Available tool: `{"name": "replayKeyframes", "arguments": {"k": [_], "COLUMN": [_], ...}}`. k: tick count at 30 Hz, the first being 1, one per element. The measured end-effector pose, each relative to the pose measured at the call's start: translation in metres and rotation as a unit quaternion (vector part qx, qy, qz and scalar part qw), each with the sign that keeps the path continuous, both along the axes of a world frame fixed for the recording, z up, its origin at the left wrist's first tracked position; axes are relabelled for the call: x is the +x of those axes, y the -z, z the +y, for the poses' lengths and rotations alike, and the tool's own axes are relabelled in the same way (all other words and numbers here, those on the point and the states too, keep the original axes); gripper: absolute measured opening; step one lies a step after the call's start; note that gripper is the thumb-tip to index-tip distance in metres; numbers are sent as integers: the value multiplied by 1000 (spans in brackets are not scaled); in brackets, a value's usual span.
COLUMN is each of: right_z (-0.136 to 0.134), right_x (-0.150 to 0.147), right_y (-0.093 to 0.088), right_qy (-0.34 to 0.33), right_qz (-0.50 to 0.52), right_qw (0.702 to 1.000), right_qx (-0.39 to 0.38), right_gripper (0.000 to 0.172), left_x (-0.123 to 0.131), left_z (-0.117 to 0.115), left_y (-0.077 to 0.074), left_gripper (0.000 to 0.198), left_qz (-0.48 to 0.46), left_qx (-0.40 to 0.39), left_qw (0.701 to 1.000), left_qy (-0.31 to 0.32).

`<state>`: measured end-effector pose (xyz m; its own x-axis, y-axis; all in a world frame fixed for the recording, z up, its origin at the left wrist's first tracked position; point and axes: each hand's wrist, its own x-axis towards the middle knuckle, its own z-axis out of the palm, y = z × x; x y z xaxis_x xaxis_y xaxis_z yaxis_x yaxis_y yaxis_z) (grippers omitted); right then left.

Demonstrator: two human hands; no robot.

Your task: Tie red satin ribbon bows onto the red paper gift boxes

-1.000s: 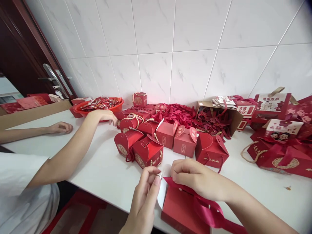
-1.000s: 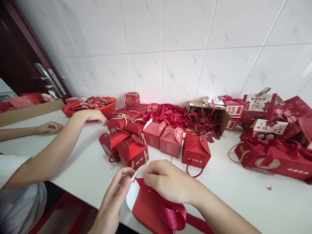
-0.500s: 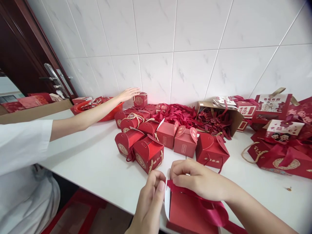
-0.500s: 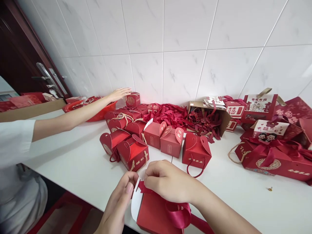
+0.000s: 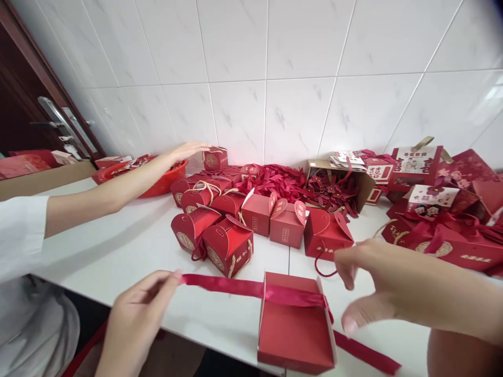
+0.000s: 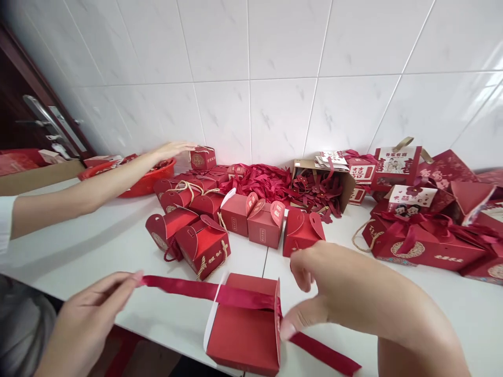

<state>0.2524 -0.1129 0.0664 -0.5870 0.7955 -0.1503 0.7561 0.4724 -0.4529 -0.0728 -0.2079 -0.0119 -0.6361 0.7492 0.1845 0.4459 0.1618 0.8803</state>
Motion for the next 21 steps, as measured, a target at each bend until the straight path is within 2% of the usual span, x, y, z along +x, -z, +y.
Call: {"name": "replayKeyframes", "arguments": {"k": [2, 3, 4, 6, 8, 9, 11, 14, 17, 19, 21], "right_z": [-3, -4, -5, -4, 0, 4, 12, 24, 30, 32, 34], "right_x": [-1, -6, -13, -27, -36, -39, -41, -42, -46, -49, -50], "right_y": [2, 3, 4, 6, 7, 8, 11, 17, 25, 29, 32], "right_qy": [-10, -21, -32, -51, -58, -58, -50, -33, -26, -27, -34], "right_qz": [-54, -60, -58, -46, -42, -40, -44, -73, -89, -88, -91], "right_qw": [998, 997, 997, 997, 996, 996, 996, 995, 994, 995, 994], "right_qx": [-26, -31, -30, -31, -45, -52, -59, -66, -54, -46, -53], "right_gripper": [53, 54, 54, 52, 51, 51, 52, 56, 60, 61, 62], "left_x": [-1, 3, 11, 32, 52, 61, 72, 77, 76, 76, 76], "left_z": [-2, -2, -2, 0, 5, 8, 17, 31, 43, 48, 52], "left_y": [-2, -3, -3, -2, -1, 0, 0, 1, 3, 5, 7], "left_gripper": [21, 21, 20, 15, 20, 25, 31, 28, 22, 21, 24], "left_qz": [49, 61, 59, 3, -58, -83, -116, -136, -81, -24, -9], "left_qx": [29, 57, 86, 109, 48, 10, -39, -56, -41, -23, -28], "left_qw": [997, 996, 995, 983, 953, 939, 929, 923, 921, 927, 932], "left_qy": [-51, -41, -6, 145, 294, 333, 349, 355, 380, 373, 362]}}
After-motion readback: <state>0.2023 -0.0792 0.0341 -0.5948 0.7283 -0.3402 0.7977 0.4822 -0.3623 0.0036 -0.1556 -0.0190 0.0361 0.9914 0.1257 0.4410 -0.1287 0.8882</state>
